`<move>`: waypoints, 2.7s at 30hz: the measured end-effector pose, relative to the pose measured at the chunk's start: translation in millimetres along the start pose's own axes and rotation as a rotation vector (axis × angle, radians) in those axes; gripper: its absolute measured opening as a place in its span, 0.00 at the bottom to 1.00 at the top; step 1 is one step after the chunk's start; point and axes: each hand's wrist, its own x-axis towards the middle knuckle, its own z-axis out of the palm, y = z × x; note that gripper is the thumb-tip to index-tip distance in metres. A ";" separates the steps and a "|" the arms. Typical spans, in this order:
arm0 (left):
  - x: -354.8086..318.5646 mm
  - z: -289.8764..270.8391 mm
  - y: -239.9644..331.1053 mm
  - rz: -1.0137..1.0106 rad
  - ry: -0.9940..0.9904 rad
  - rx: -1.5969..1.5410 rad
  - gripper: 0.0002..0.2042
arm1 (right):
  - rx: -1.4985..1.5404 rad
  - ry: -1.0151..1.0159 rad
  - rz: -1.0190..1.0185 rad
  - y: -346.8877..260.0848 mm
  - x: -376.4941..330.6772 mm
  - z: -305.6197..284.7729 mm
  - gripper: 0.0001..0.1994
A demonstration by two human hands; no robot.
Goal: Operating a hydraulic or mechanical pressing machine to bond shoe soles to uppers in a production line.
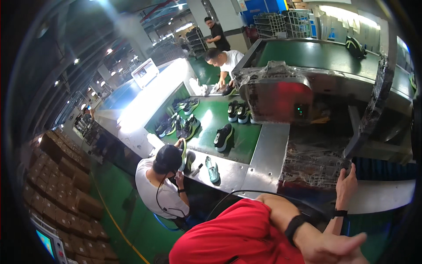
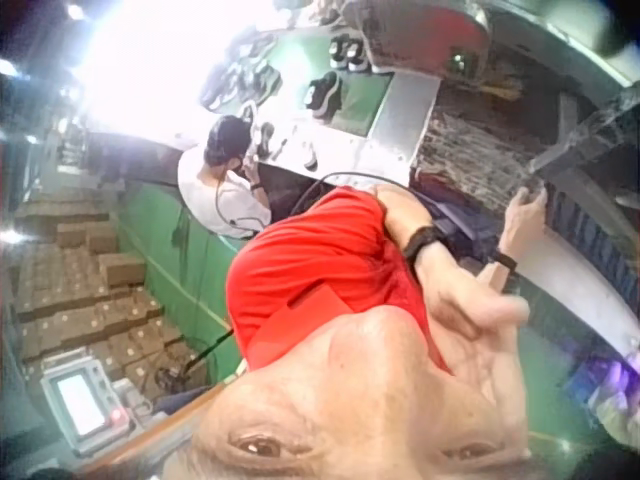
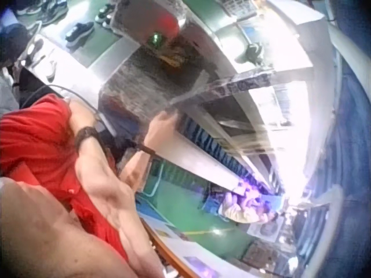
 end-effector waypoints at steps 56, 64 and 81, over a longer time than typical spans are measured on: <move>1.0 41.5 533.0 0.139 1.446 2.384 0.19 | 0.415 0.331 -0.133 -2.4 -7.7 -0.5 0.23; -35.7 138.4 377.2 0.247 1.553 2.332 0.29 | 0.762 0.331 -0.421 -41.1 9.6 -57.1 0.42; -173.0 -98.4 252.0 -0.259 1.072 2.103 0.31 | 0.768 0.031 0.005 -70.2 -83.2 -65.1 0.41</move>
